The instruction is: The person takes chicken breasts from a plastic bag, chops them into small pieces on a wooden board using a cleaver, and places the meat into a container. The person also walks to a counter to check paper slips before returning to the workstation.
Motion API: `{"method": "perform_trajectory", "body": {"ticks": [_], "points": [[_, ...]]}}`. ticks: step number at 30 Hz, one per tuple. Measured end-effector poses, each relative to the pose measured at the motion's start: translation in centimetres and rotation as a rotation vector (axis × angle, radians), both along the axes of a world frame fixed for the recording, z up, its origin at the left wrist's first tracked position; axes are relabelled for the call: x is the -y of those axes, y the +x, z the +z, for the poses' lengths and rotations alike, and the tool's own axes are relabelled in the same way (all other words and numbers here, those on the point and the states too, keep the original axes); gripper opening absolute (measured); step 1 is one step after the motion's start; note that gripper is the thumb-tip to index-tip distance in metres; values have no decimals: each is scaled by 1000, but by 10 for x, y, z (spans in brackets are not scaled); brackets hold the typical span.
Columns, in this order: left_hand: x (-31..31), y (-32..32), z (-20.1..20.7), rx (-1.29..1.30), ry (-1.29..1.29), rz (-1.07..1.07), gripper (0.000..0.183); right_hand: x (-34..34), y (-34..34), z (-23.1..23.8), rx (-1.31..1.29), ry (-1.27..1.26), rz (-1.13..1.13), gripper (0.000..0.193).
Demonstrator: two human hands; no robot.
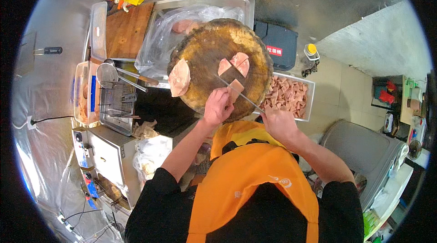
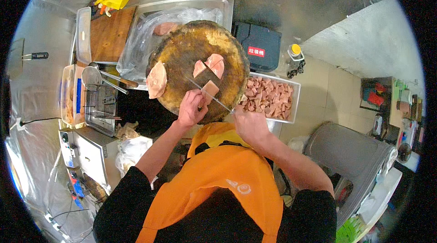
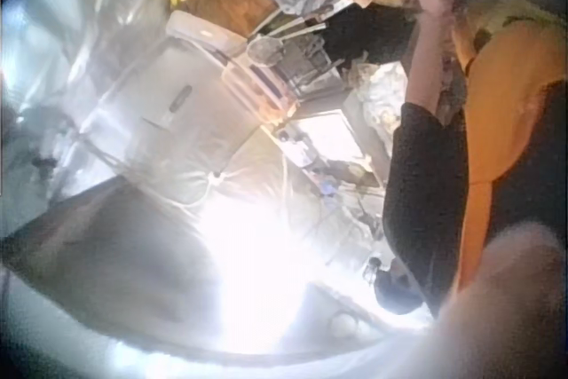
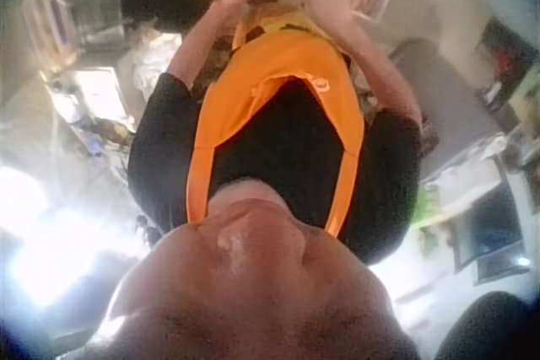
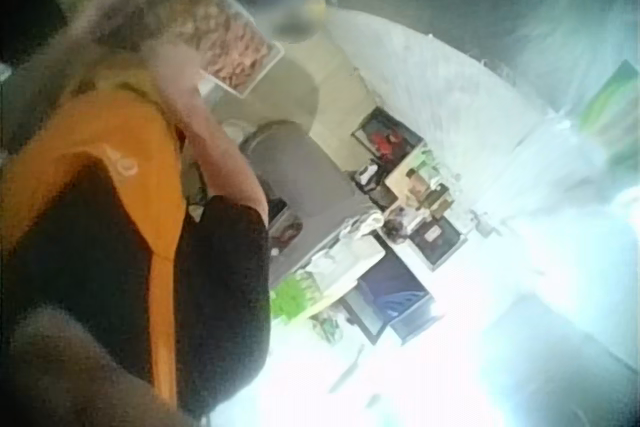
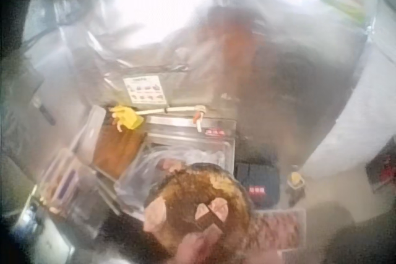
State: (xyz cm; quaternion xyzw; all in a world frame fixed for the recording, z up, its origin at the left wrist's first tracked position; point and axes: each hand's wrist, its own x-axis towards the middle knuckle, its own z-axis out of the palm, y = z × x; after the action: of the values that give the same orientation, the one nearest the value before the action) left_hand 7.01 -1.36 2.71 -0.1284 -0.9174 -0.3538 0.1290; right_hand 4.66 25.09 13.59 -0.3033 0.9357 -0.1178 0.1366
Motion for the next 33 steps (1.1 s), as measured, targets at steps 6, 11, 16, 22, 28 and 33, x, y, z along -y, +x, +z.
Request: {"method": "perform_trajectory", "body": {"ticks": [6,11,16,22,28,33], "points": [[-9,4,-8,28,61,96,41,34,5,-64,-50,-17,-16,30],[16,-11,-3,157,-51,105,41,57,-4,-67,-1,-75,-28,21],[11,-21,-11,-20,1,331,34,53,1,-59,190,-37,-62,12],[72,-31,-40,-33,-80,336,47,8,7,-17,162,64,-54,10],[63,-86,12,270,-194,-41,123,-19,-17,22,-76,-21,-261,12],[12,-122,-7,50,-183,-296,117,-32,-43,-30,-157,75,-247,8]]}}
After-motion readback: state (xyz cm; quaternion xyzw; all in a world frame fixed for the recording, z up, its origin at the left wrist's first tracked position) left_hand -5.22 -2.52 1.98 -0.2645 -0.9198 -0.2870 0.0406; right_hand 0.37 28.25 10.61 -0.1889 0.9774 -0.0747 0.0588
